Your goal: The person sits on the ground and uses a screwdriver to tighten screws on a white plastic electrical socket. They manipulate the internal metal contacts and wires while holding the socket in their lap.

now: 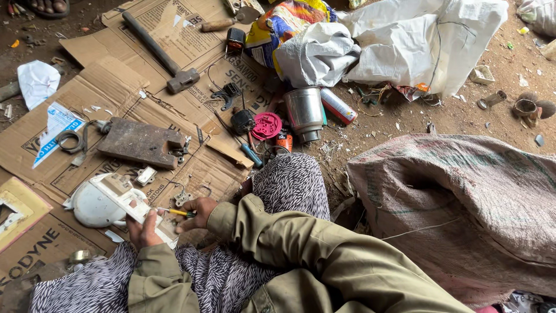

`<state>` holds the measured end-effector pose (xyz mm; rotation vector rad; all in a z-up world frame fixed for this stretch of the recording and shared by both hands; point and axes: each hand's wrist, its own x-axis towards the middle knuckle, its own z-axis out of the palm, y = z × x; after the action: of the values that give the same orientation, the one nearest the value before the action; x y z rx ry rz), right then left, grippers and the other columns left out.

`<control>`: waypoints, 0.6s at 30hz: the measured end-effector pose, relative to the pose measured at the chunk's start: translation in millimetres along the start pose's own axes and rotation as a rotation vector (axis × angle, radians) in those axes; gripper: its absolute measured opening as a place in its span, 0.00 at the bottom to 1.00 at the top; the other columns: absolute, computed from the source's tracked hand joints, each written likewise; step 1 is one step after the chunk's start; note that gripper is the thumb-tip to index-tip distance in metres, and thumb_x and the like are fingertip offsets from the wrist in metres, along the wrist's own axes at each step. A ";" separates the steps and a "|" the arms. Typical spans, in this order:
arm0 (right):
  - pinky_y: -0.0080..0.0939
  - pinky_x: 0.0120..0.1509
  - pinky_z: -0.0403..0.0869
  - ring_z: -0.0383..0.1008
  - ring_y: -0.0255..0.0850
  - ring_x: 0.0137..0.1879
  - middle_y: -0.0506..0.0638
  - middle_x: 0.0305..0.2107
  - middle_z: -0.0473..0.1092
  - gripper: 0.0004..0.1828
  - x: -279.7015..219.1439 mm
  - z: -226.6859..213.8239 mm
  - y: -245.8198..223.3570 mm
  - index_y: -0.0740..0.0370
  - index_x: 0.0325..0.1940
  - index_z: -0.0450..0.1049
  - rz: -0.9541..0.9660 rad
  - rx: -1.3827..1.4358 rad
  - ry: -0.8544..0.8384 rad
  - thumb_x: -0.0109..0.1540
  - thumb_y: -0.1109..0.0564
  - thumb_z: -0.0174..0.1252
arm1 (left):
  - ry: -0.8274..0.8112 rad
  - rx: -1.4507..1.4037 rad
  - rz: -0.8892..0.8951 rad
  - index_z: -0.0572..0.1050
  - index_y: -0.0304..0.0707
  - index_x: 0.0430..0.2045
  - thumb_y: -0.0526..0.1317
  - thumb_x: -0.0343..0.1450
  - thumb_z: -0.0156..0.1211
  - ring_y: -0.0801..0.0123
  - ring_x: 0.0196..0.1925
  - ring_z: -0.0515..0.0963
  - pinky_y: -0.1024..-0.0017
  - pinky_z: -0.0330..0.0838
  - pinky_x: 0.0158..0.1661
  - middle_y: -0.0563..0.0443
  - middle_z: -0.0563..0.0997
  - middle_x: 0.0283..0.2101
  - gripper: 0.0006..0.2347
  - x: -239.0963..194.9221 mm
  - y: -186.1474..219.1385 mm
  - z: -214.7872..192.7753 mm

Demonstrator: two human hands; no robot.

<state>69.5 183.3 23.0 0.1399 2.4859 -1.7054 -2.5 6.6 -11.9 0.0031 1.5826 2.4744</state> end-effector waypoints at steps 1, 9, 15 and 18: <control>0.46 0.44 0.76 0.79 0.42 0.36 0.51 0.29 0.79 0.21 0.9 -0.7 0.0 0.56 0.41 0.83 0.084 -0.015 -0.050 0.55 0.40 0.71 | 0.005 -0.001 0.005 0.58 0.32 0.72 0.33 0.70 0.56 0.53 0.66 0.70 0.61 0.72 0.59 0.31 0.65 0.71 0.31 -0.5 0.0 -0.9; 0.43 0.41 0.77 0.80 0.39 0.34 0.46 0.29 0.80 0.17 7.3 2.9 -5.5 0.52 0.42 0.83 0.023 -0.046 0.036 0.52 0.46 0.68 | -0.011 0.028 0.015 0.56 0.32 0.72 0.42 0.72 0.57 0.53 0.65 0.70 0.60 0.73 0.57 0.32 0.64 0.71 0.31 5.7 1.7 -1.8; 0.43 0.44 0.75 0.79 0.38 0.37 0.46 0.31 0.80 0.15 6.1 1.1 -4.9 0.52 0.42 0.84 0.234 -0.044 -0.072 0.61 0.42 0.70 | 0.013 0.033 0.032 0.55 0.32 0.73 0.48 0.74 0.57 0.53 0.64 0.71 0.60 0.74 0.56 0.32 0.63 0.71 0.33 5.5 4.2 -1.5; 0.42 0.45 0.77 0.81 0.37 0.39 0.44 0.33 0.80 0.17 7.6 1.0 -4.1 0.52 0.43 0.82 0.021 -0.016 0.011 0.55 0.43 0.70 | 0.030 0.036 0.038 0.54 0.32 0.73 0.52 0.74 0.57 0.52 0.63 0.71 0.60 0.74 0.55 0.32 0.63 0.71 0.34 4.1 4.5 1.6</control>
<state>61.4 181.0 25.2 0.1735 2.4963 -1.6814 -7.2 6.9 -7.6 0.0012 1.6544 2.4857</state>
